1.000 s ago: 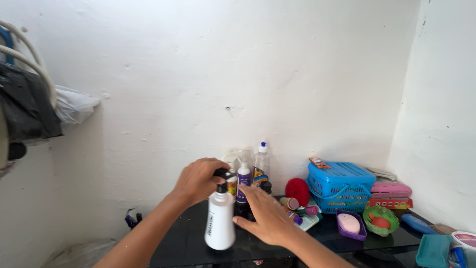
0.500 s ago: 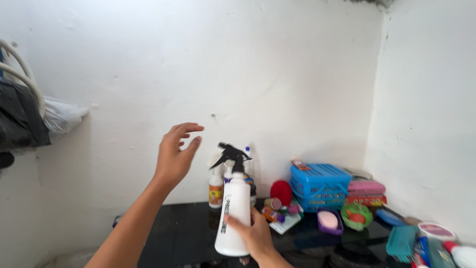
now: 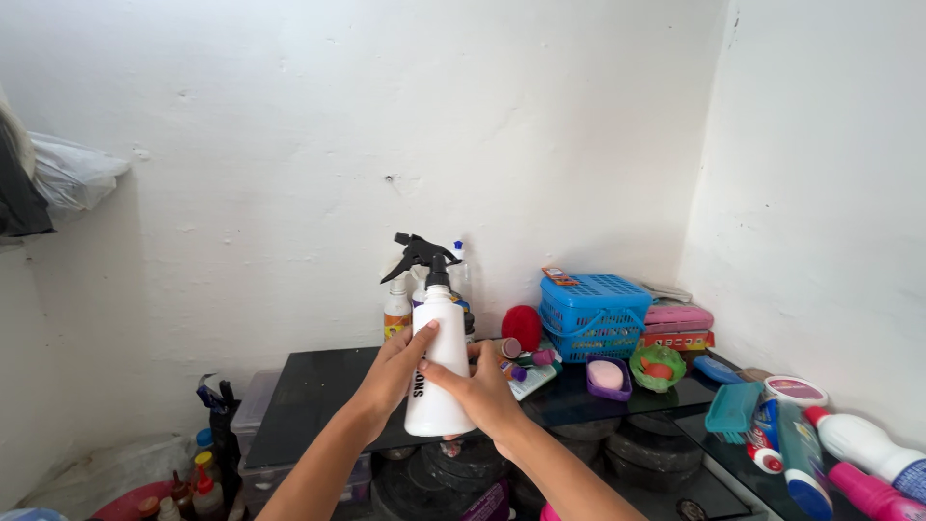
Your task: The person systematically picks up various personal care items from a cluttered shelf, including bottles, tubes, and containers, and places them on the surface below. The person handles each item individually, moving them from the shelf to the lower area.
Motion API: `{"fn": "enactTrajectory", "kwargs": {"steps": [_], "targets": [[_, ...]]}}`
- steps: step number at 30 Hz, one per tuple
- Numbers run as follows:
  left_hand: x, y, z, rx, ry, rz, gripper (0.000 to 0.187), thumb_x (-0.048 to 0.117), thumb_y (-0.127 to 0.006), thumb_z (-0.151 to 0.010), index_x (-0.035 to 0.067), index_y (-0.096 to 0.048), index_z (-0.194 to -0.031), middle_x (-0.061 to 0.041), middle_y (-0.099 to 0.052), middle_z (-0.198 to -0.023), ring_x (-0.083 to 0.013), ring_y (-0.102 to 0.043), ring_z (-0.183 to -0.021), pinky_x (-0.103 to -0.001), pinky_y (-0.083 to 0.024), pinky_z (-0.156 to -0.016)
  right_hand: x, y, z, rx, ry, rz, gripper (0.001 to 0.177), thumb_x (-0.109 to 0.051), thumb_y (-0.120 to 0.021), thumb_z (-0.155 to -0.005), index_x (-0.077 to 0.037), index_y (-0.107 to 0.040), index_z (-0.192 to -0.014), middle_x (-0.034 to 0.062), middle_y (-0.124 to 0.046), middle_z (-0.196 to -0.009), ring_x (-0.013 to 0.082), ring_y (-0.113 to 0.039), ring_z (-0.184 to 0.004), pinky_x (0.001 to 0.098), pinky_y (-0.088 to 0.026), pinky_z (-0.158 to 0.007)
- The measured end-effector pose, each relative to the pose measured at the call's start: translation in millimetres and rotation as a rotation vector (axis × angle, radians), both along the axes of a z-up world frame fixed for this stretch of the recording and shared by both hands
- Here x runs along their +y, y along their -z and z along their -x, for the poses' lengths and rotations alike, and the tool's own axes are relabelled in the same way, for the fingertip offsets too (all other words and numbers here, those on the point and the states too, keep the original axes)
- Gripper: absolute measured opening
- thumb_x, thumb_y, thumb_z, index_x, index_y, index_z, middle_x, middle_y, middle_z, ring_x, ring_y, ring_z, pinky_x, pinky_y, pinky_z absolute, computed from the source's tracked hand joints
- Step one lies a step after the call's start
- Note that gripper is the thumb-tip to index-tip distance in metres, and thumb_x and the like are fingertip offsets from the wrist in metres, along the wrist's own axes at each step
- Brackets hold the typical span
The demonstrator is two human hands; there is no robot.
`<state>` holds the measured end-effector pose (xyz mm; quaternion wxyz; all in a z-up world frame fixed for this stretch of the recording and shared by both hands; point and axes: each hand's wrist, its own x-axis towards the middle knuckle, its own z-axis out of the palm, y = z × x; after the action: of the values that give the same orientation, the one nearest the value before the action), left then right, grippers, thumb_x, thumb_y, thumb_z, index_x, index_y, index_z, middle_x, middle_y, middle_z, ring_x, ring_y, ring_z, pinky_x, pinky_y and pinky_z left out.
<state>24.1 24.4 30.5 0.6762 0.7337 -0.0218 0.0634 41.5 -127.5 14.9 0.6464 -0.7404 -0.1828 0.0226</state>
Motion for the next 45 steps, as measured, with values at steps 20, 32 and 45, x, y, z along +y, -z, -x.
{"fn": "enactTrajectory", "kwargs": {"steps": [20, 32, 45], "targets": [[9, 36, -5, -0.199, -0.186, 0.368, 0.053, 0.03, -0.071, -0.091, 0.001, -0.061, -0.134, -0.008, -0.075, -0.099, -0.0145, -0.072, -0.081, -0.033, -0.061, -0.071, -57, 6, -17, -0.031, -0.132, 0.191, 0.058, -0.038, -0.066, -0.089, -0.018, -0.051, -0.142, 0.0041, -0.05, -0.149, 0.0222, -0.054, -0.136, 0.0507, -0.049, -0.106], [-49, 18, 32, -0.458, 0.222, -0.115, 0.07, 0.014, -0.078, -0.081, 0.002, -0.052, -0.145, -0.019, -0.065, -0.141, -0.0241, -0.062, -0.132, -0.037, -0.045, -0.112, -63, 13, -16, -0.173, 0.076, -0.089, 0.058, -0.051, -0.075, -0.084, -0.007, -0.067, -0.121, 0.0059, -0.076, -0.104, 0.0183, -0.072, -0.094, 0.0356, -0.058, -0.079], [-130, 97, 58, -0.592, 0.149, -0.879, 0.05, 0.017, -0.072, -0.079, 0.007, -0.065, -0.127, -0.012, -0.065, -0.133, -0.034, -0.055, -0.129, -0.051, -0.034, -0.114, -215, 70, 33, -0.097, 0.369, 0.874, 0.074, -0.06, -0.083, -0.059, -0.012, -0.072, -0.114, 0.012, -0.081, -0.097, 0.0288, -0.08, -0.091, 0.0412, -0.061, -0.085]]}}
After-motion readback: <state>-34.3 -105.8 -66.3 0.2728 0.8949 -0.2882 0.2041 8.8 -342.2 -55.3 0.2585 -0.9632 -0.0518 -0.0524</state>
